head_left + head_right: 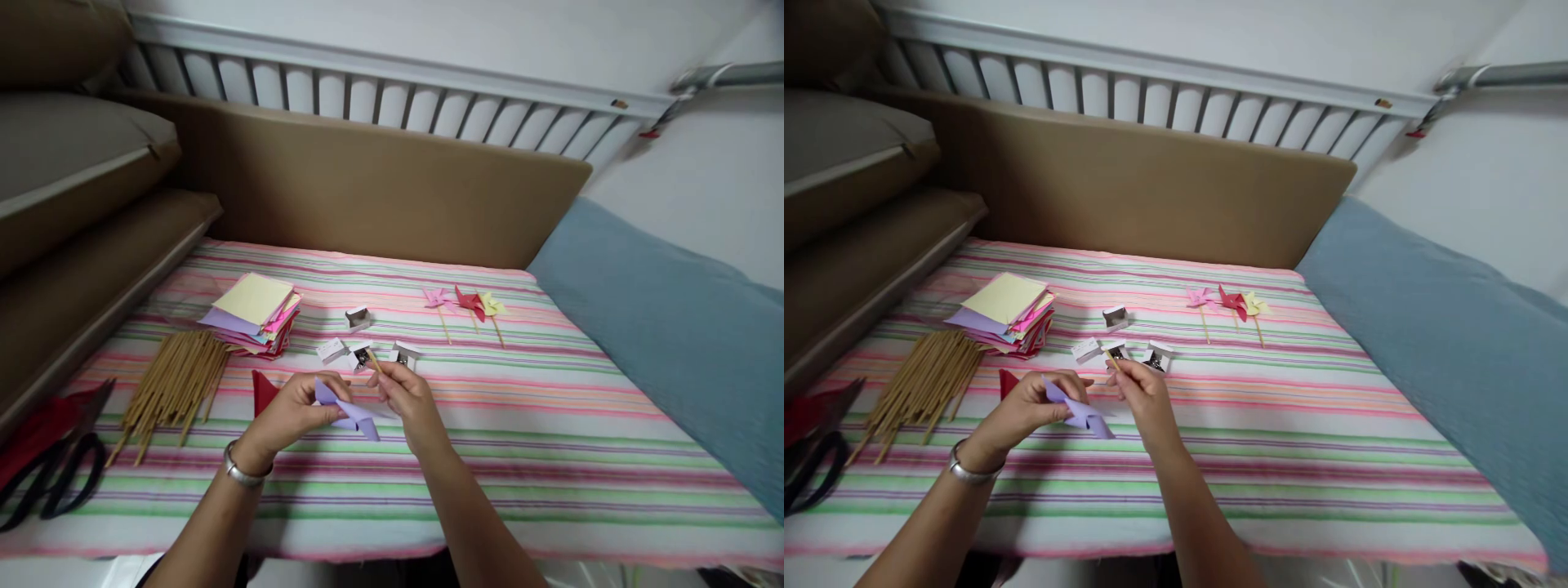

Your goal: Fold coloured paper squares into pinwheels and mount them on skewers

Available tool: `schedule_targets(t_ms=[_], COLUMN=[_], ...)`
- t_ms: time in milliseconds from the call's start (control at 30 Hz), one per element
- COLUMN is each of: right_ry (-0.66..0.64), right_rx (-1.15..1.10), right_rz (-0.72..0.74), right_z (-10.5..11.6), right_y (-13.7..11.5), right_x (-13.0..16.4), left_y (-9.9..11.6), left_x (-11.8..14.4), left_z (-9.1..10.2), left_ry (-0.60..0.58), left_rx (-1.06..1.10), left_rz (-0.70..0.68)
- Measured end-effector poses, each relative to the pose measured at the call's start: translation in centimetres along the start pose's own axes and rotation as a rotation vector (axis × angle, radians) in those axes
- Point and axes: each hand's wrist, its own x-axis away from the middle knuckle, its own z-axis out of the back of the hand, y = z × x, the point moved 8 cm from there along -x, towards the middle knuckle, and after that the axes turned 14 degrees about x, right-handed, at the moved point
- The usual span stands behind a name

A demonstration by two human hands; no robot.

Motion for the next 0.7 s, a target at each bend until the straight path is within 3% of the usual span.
schedule_targets(t_ms=[267,567,700], right_ry=[-0.02,-0.075,-0.028], right_rx=[0.177,0.062,0.114], right_rz=[0.069,0.026,0.083], right_z=[-0.4,-1.1,-0.8], right_y=[-1.7,-1.0,-1.8], right_x=[0.7,0.7,0.8], left_y=[0.8,2.0,2.6], left_x=[-0.2,-0.2,0.0], left_z=[-0.6,-0.5,0.0], left_ry=[0.025,0.038,0.102], left_rx=[-0.158,-0.251,-0.296], left_rz=[-0.084,-0.297,-0.377])
